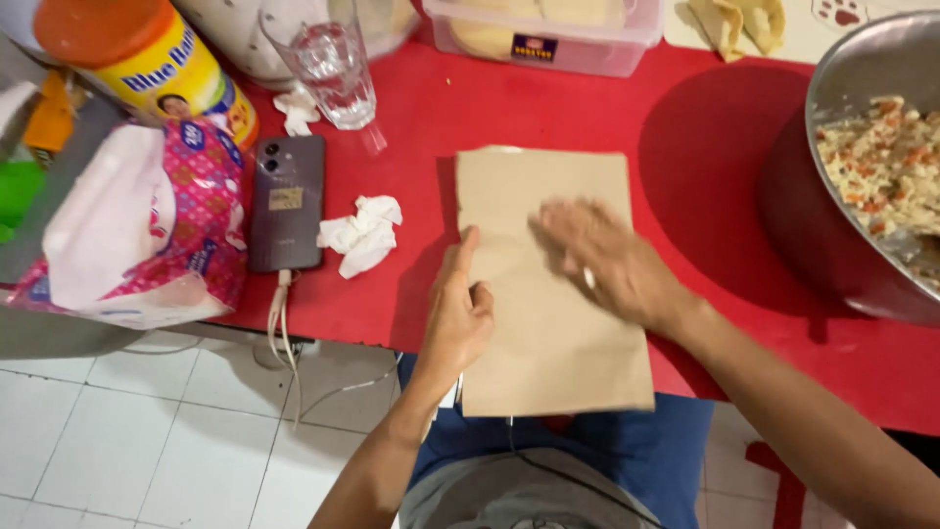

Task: Filling a circular dough wrapper with a vegetable and meat mixture using a spoon and then folding it into a semi-circle pastry.

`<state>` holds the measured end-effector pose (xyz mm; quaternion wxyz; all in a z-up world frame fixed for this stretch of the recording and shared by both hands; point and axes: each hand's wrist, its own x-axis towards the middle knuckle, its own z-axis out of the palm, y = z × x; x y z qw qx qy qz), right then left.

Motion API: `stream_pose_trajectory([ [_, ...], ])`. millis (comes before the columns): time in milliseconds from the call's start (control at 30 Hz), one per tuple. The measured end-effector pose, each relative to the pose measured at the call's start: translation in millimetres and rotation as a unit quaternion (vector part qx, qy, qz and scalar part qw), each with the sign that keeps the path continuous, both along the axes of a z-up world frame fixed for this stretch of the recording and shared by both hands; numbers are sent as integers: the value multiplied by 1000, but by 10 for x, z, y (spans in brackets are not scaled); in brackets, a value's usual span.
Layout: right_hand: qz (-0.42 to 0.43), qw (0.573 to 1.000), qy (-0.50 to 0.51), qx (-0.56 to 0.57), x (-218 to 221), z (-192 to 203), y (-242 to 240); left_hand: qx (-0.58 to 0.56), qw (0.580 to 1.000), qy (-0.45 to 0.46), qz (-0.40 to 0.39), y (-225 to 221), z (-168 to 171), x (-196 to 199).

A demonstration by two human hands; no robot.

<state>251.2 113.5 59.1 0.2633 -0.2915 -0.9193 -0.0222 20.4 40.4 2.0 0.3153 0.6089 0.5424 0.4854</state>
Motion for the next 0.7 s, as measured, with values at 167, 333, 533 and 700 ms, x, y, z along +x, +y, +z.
stream_pose_trajectory([
  [167, 251, 967, 28, -19, -33, 211, -507, -29, 999, -37, -15, 9, 88, -5],
  [333, 152, 988, 20, -27, 197, 242, -522, -12, 994, -105, -41, 103, 56, -155],
  [533, -287, 864, 166, -378, 570, -143, -128, 69, 980, -184, -31, 276, 683, -341],
  [700, -159, 769, 411, -464, 421, -70, 93, 127, 976, -173, -49, 631, 900, -314],
])
